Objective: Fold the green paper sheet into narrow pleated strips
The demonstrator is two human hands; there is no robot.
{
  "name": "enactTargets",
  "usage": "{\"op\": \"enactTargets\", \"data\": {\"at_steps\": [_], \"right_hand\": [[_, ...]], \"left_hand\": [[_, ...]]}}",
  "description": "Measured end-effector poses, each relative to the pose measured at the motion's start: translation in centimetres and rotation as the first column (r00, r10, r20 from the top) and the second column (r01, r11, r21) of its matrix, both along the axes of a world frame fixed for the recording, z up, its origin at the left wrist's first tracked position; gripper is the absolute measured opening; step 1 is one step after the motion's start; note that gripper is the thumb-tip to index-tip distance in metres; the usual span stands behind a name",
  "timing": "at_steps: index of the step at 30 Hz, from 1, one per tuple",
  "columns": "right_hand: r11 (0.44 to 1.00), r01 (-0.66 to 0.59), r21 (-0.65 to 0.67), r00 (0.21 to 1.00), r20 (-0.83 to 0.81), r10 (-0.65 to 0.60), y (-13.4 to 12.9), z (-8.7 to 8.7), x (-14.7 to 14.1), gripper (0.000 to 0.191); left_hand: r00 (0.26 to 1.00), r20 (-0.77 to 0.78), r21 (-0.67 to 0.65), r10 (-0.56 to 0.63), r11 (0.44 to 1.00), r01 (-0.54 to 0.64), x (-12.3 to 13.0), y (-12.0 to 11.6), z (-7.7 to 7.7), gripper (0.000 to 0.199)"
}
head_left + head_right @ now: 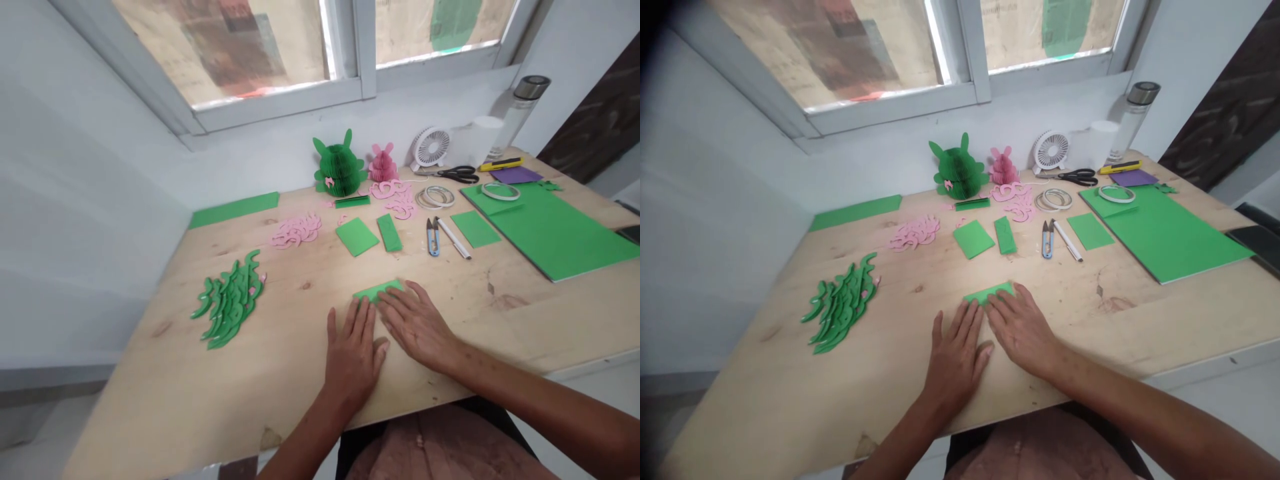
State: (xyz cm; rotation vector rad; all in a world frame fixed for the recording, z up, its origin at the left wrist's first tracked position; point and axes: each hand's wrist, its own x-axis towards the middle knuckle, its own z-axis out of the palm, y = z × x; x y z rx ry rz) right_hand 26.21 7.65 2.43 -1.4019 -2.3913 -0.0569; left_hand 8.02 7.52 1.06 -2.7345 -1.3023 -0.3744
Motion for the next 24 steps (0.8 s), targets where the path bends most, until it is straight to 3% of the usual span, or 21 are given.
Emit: {"op": "enactTargets", "data": {"at_steps": [10, 24], "right_hand": [[0.999, -0.04, -0.011, 0.999, 0.032, 0.04, -1.3, -0.4, -0.2, 0.037], [0.997, 0.048, 0.055, 0.993, 0.108, -0.054, -2.1, 0.3, 4.2, 0.04]], "left_hand": [[1.0, -0.005, -0.01, -0.012, 1.0, 0.012, -0.1, 0.0, -0.2, 0.049], [1.0, -0.006, -0.02, -0.005, 1.0, 0.005, 0.0, -0.1, -0.1, 0.05]]}}
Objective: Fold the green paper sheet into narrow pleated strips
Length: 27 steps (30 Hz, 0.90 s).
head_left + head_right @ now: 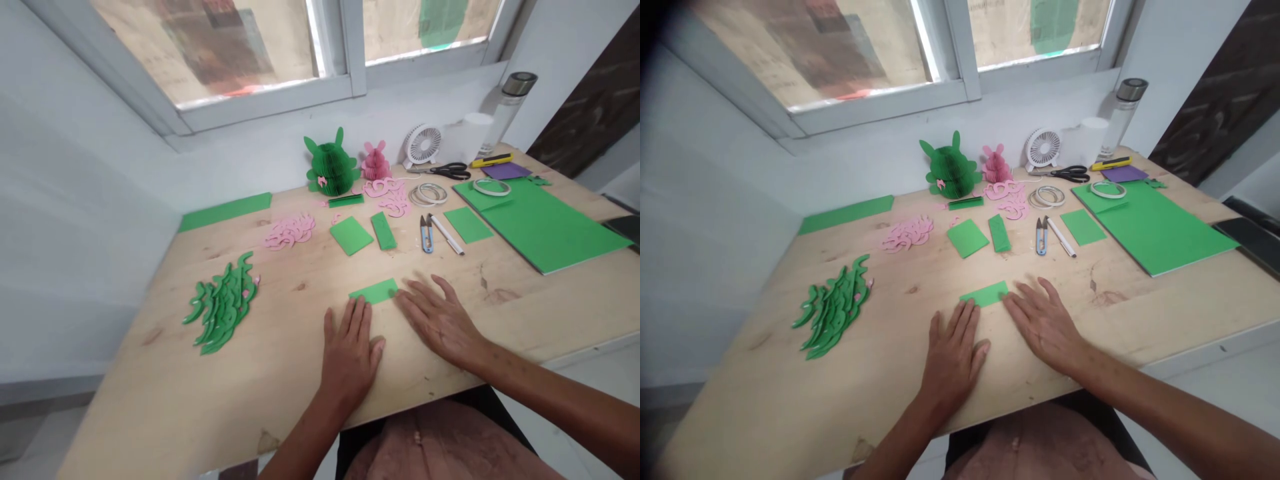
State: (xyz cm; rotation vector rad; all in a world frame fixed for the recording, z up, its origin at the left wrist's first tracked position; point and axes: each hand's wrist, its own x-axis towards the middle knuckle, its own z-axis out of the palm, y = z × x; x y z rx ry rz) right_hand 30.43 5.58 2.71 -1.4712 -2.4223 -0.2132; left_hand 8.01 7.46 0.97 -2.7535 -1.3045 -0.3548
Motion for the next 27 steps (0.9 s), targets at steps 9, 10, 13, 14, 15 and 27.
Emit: {"op": "enactTargets", "data": {"at_steps": [9, 10, 13, 14, 15, 27], "right_hand": [[1.0, -0.018, -0.005, 0.997, -0.082, 0.017, 0.8, -0.6, -1.7, 0.042], [1.0, -0.023, -0.008, 0.996, -0.087, 0.022, 0.8, -0.8, -1.6, 0.043], [0.999, -0.038, 0.0, 0.996, -0.086, 0.037, 0.9, -1.1, -1.4, 0.045], [0.999, -0.039, 0.002, 0.996, -0.083, 0.039, 0.9, -1.1, -1.3, 0.046], [0.999, -0.04, 0.005, 0.996, -0.077, 0.04, 0.9, -1.1, -1.3, 0.046], [0.998, -0.069, 0.005, 0.996, -0.062, 0.069, 0.9, -1.3, -0.9, 0.051]], "left_hand": [[1.0, -0.016, 0.015, -0.006, 1.0, 0.006, -0.1, 0.0, -0.1, 0.05], [1.0, -0.017, 0.02, -0.004, 1.0, 0.004, 0.0, 0.0, -0.1, 0.05], [1.0, -0.01, 0.023, -0.001, 1.0, 0.001, 0.6, 0.2, 0.1, 0.053], [1.0, -0.005, 0.02, -0.006, 1.0, 0.007, 0.9, 0.3, 0.2, 0.055], [1.0, 0.0, 0.016, -0.014, 1.0, 0.014, 1.3, 0.4, 0.3, 0.056], [0.997, -0.014, 0.062, 0.081, 0.995, -0.08, 0.0, -0.1, 0.8, 0.056]]}}
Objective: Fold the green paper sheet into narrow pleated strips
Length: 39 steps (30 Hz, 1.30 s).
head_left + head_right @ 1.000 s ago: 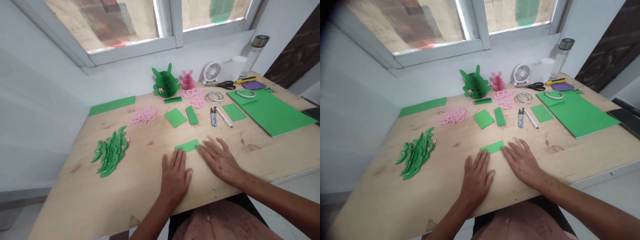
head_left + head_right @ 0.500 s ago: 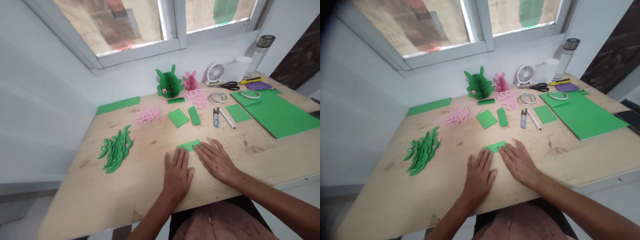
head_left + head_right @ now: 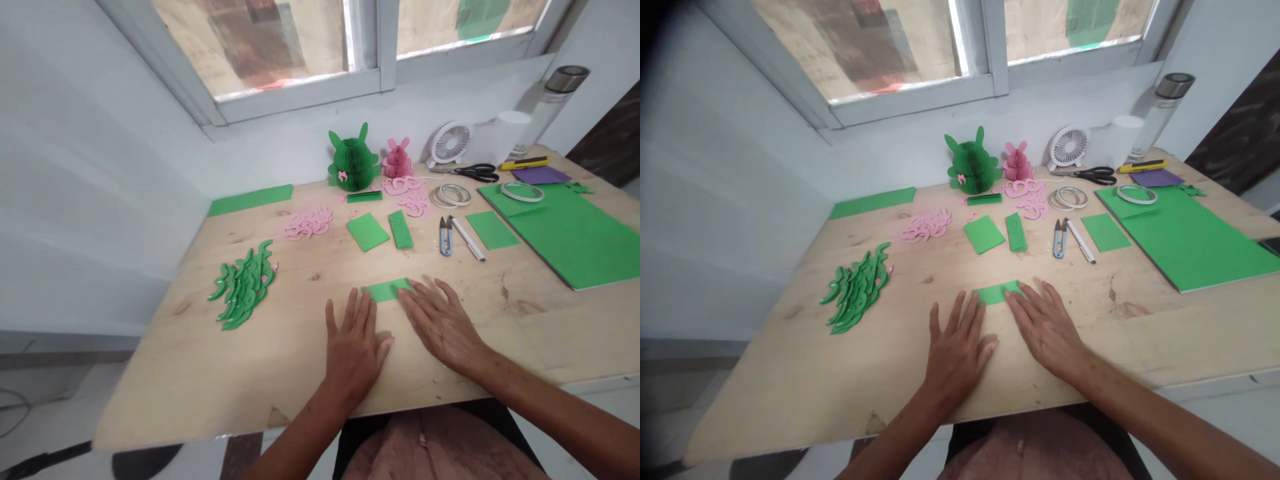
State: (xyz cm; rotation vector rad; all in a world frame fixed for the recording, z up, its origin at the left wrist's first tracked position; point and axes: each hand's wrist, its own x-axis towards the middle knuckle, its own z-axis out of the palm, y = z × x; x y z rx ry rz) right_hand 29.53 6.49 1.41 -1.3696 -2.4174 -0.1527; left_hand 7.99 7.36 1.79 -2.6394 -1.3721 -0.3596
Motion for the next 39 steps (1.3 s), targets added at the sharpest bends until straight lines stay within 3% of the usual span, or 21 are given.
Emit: {"op": "enactTargets", "data": {"at_steps": [11, 19, 25, 31, 39], "right_hand": [[1.0, 0.012, 0.016, 1.0, 0.003, -0.012, -0.1, 0.3, -0.4, 0.051], [0.998, 0.051, 0.024, 0.998, 0.04, -0.052, -0.1, 0.4, -0.5, 0.042], [0.995, 0.058, 0.079, 0.997, 0.048, -0.062, 0.0, 0.3, -2.6, 0.038], [0.998, 0.035, 0.054, 0.996, 0.079, -0.039, 0.6, -0.3, -4.8, 0.042], [0.995, 0.089, 0.053, 0.985, 0.142, -0.096, 0.3, 0.5, -2.8, 0.035]], "left_hand": [[0.999, 0.02, 0.016, 0.039, 0.999, -0.039, -2.1, 0.1, 0.6, 0.054], [0.988, -0.05, -0.023, -0.149, 0.989, 0.148, -1.5, 1.5, -0.5, 0.057], [0.985, -0.055, -0.014, -0.163, 0.987, 0.162, -1.7, 1.6, -1.1, 0.055], [0.986, -0.041, -0.026, -0.161, 0.987, 0.16, -1.8, 1.6, -1.1, 0.052], [0.986, -0.015, -0.053, -0.168, 0.985, 0.167, -1.7, 1.6, -0.8, 0.054]]}}
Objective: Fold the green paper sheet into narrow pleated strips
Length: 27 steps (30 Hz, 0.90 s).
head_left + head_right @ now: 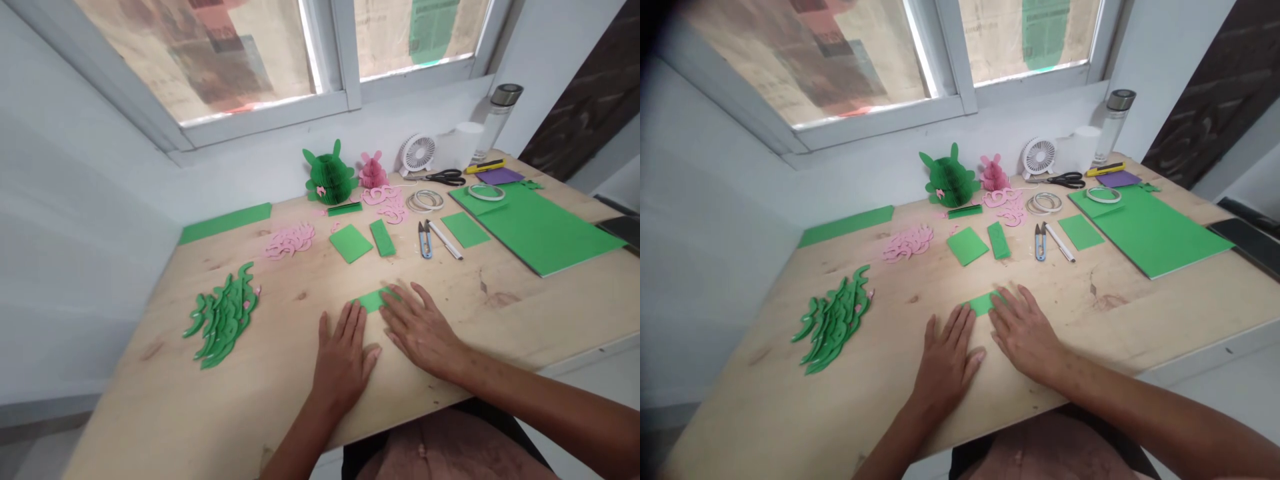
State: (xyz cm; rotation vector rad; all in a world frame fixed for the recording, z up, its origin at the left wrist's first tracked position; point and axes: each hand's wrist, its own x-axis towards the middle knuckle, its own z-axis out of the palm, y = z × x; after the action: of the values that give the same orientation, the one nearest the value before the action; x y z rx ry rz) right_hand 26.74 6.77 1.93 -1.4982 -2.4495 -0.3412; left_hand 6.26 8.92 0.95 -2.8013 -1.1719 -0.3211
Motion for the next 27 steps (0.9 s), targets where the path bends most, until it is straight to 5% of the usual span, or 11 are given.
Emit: {"op": "enactTargets", "data": {"at_steps": [10, 21, 27], "right_hand": [[0.995, 0.089, -0.041, 0.996, 0.017, -0.088, -0.8, 0.7, 3.5, 0.034], [0.98, -0.145, -0.135, 0.986, -0.097, 0.133, 0.7, -0.1, -1.2, 0.053], [0.987, -0.046, -0.157, 0.999, -0.029, 0.042, 0.9, -0.6, 1.0, 0.06]], "left_hand": [[1.0, -0.007, -0.028, 0.018, 0.999, -0.019, 0.1, 0.0, 0.2, 0.054], [0.999, -0.036, 0.058, 0.01, 0.998, -0.008, 0.0, 0.0, -0.2, 0.053], [0.999, -0.035, 0.026, 0.012, 1.0, -0.011, 0.0, 0.0, -0.2, 0.054]]}}
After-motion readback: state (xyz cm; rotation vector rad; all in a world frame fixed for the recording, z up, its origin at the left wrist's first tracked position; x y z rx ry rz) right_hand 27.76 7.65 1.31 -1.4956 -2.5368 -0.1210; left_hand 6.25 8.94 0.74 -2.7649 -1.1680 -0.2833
